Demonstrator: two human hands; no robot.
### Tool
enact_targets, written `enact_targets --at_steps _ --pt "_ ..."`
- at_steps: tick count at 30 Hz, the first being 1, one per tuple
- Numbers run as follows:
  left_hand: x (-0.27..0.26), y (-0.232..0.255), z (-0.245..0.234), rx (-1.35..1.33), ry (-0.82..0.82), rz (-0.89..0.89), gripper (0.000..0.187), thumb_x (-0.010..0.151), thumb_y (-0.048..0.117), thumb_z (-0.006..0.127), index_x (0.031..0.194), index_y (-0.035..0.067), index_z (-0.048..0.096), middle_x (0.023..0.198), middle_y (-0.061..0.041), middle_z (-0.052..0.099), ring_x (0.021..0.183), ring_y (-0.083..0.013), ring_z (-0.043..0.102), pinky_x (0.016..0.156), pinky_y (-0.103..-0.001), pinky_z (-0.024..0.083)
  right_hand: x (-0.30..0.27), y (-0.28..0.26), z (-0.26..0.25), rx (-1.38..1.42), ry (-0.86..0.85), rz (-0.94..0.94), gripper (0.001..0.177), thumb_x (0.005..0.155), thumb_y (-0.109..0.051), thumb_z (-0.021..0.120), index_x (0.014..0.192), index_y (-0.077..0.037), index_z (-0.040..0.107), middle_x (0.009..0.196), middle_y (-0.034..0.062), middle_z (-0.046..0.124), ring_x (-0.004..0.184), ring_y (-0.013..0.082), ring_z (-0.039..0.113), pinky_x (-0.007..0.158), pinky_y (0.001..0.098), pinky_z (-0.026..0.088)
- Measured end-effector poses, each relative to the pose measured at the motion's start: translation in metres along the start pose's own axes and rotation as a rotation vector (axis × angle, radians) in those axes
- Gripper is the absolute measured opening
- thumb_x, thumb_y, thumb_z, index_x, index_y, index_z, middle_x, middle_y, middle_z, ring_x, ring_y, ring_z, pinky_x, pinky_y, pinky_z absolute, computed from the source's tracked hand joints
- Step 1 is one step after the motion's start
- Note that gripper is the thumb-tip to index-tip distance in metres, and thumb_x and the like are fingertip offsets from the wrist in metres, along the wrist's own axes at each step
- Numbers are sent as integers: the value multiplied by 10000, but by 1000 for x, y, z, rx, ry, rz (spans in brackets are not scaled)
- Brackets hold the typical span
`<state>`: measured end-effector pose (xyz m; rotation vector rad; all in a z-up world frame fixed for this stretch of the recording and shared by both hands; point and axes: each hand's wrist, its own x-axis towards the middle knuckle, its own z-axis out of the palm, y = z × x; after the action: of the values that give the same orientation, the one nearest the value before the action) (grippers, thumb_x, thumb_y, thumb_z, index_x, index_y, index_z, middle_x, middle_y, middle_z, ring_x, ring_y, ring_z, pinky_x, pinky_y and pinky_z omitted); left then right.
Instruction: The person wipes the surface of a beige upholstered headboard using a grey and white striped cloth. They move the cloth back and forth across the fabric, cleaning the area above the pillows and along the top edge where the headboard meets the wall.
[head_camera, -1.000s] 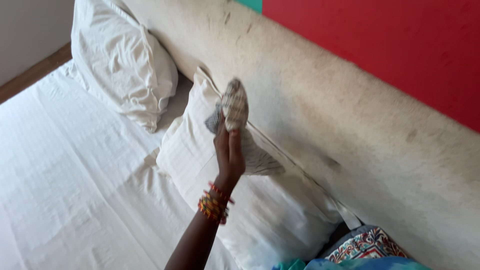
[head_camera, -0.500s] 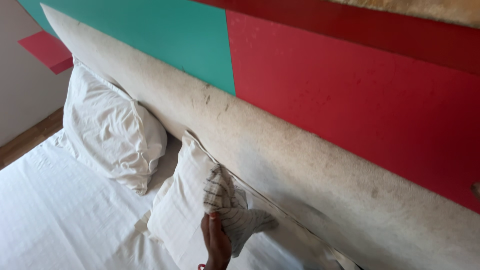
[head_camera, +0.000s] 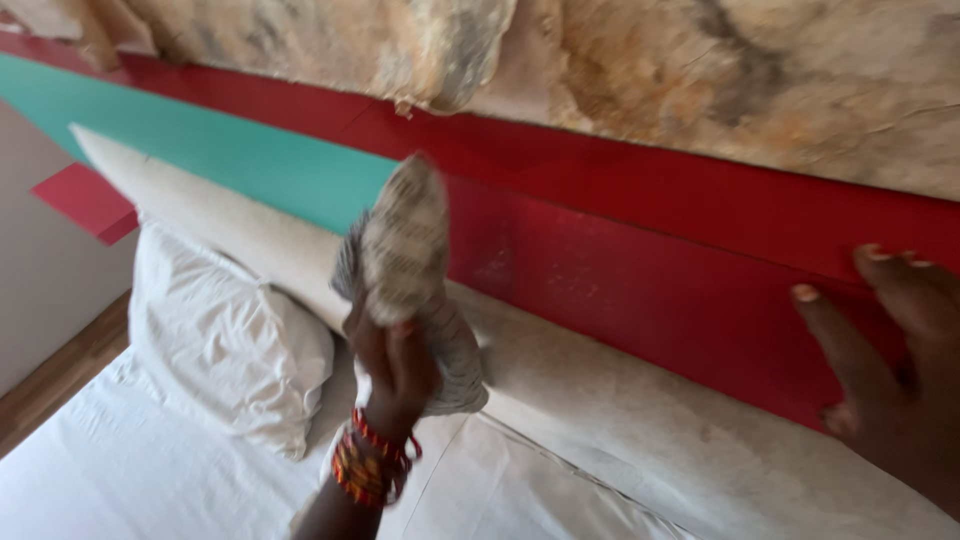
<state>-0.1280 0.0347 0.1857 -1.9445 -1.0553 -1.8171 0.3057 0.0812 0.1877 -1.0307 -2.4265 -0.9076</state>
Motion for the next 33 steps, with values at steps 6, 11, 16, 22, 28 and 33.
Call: enact_targets --at_steps 6,11,16,22,28,33 --pt "82 -32 68 255 -18 236 461 1065 286 387 1164 -47 691 1274 -230 677 1299 -387 601 1053 -501 394 16 -15 -41 -306 207 -75 536 891 -84 562 1427 -99 570 1289 200 579 1176 362 591 935 483 559" --pt "71 -57 74 289 50 260 439 1053 311 386 1072 -1 694 1193 -183 696 1231 -343 612 988 -497 371 24 -26 -33 -463 296 3 545 1021 -369 311 1376 -98 624 1318 192 614 1172 368 607 985 544 474" --pt "71 -55 71 263 43 225 392 1071 296 427 1085 -3 680 1212 -187 696 1243 -344 610 994 -500 370 41 -53 -20 -471 386 171 413 1005 -309 429 1283 -85 636 1293 175 631 1169 364 581 1004 569 398" --pt "64 -77 77 218 -13 218 345 1044 295 466 1074 24 678 1212 -186 690 1255 -370 593 1005 -528 370 48 -53 -10 -375 426 185 449 948 -82 582 1396 -114 556 1461 141 497 1336 333 457 1047 559 320" --pt "60 -99 82 207 -35 263 410 1071 312 468 1170 -25 680 1211 -220 678 1272 -426 572 1072 -592 341 60 -65 -9 -269 463 279 760 697 -9 670 1421 -170 502 1405 102 479 1284 318 442 1023 573 306" --pt "58 -107 80 181 -30 292 491 1158 370 386 1215 -32 662 1279 -283 655 1278 -451 562 1092 -599 315 68 -73 -4 -251 497 354 811 724 55 681 1478 -126 442 1435 125 473 1297 329 440 1057 613 305"
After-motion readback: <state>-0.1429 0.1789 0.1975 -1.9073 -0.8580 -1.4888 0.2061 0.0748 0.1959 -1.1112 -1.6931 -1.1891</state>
